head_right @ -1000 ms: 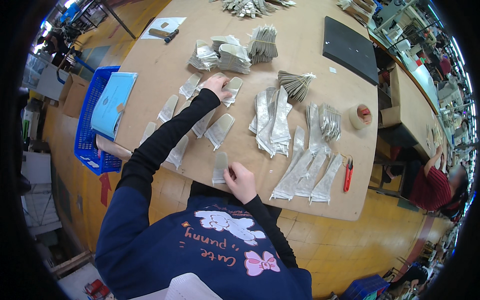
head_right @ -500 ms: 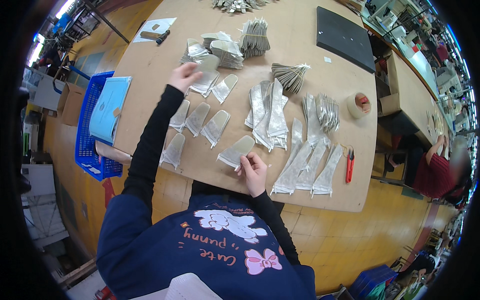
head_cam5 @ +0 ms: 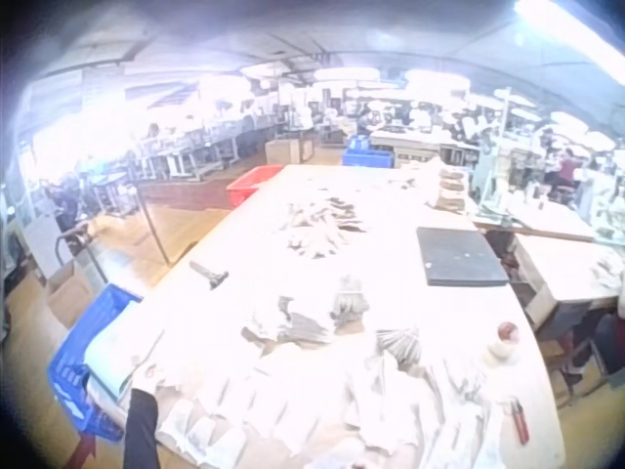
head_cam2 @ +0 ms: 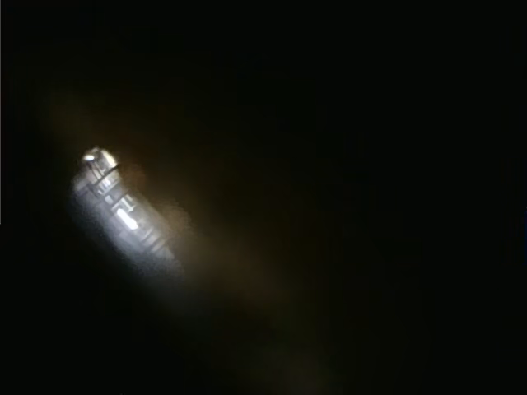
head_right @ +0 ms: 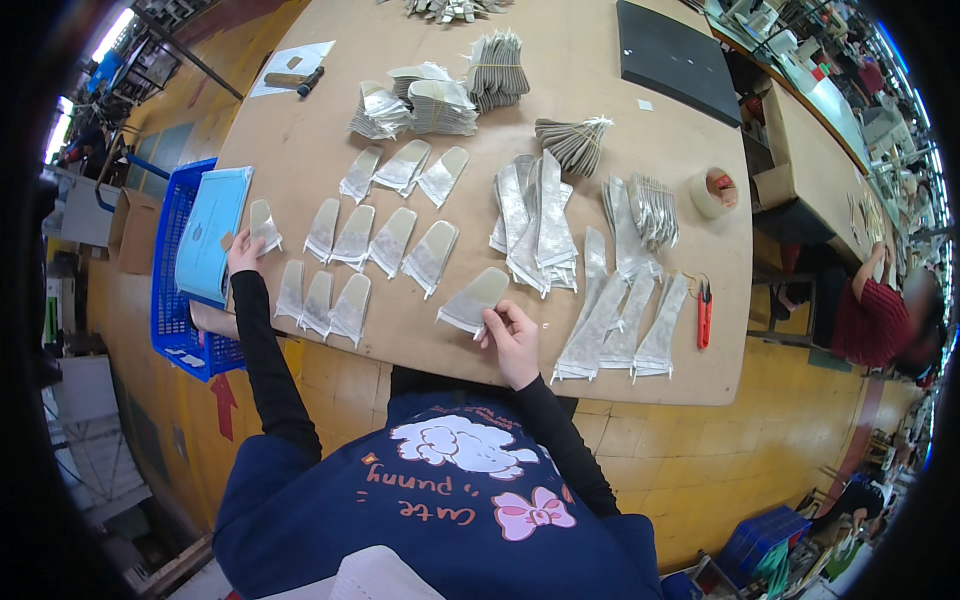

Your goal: The person sorts small translucent pouches on a table, separating them into individual units and arranging them into neat rows. The person handles the pouches by hand, picking them up, aligning them, and placing them in organized stacks.

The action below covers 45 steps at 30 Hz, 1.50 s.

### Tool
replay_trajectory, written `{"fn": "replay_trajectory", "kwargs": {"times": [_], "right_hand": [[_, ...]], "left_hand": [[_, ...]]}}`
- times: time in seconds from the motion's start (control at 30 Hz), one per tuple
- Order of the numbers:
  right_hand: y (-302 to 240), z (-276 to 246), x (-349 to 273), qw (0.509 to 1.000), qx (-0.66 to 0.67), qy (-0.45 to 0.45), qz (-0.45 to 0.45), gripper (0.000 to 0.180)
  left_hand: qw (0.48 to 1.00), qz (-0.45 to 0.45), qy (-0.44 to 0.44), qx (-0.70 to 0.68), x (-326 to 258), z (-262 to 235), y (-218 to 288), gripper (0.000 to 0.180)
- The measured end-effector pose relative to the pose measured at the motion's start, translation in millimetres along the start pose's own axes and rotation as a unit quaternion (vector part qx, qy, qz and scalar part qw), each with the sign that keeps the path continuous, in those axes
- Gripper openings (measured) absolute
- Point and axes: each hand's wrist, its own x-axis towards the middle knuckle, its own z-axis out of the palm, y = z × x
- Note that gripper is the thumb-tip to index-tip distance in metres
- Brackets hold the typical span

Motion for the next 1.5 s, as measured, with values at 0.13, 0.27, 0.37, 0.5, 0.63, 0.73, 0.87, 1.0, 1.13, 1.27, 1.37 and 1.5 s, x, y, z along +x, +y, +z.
{"fn": "replay_trajectory", "kwargs": {"times": [0.13,0.27,0.37,0.5,0.63,0.73,0.87,1.0,1.13,1.27,1.37,1.5], "right_hand": [[-2,2,-1,1.000,-0.002,0.002,-0.002,0.010],[-13,14,2,0.998,-0.052,0.036,-0.015,0.010],[-33,27,18,0.989,-0.105,0.078,-0.062,0.009],[-63,45,69,0.984,-0.091,0.085,-0.131,0.014],[-76,69,123,0.983,-0.045,0.051,-0.171,0.020],[-73,78,130,0.985,-0.047,0.068,-0.154,0.025],[-60,80,109,0.988,-0.036,0.030,-0.149,0.019],[-54,81,91,0.994,-0.032,0.016,-0.103,0.019],[-62,88,73,0.995,-0.052,-0.007,-0.083,0.021],[-66,99,54,0.994,-0.037,-0.075,-0.066,0.025],[-62,102,50,0.991,-0.040,-0.112,-0.056,0.029],[-59,89,52,0.983,-0.163,-0.016,-0.089,0.032]], "left_hand": [[0.999,0.013,0.033,0.020,-11,-20,-8,0.049],[0.999,0.009,0.047,-0.011,-27,-12,-14,0.049],[0.997,-0.023,0.066,-0.023,-45,1,-22,0.047],[0.995,0.094,0.040,-0.012,-59,9,-23,0.046],[0.995,0.083,0.050,-0.006,-61,12,-20,0.046],[0.993,0.097,0.063,0.014,-64,13,-20,0.044],[0.994,0.095,0.062,-0.005,-70,14,-18,0.039],[0.976,0.018,0.059,-0.208,-81,17,4,0.038],[0.967,-0.063,0.011,-0.248,-125,42,43,0.039],[0.958,-0.080,-0.125,-0.244,-201,114,67,0.036],[0.927,-0.101,-0.203,-0.298,-238,162,81,0.036],[0.889,-0.112,-0.283,-0.343,-250,184,94,0.040]]}}
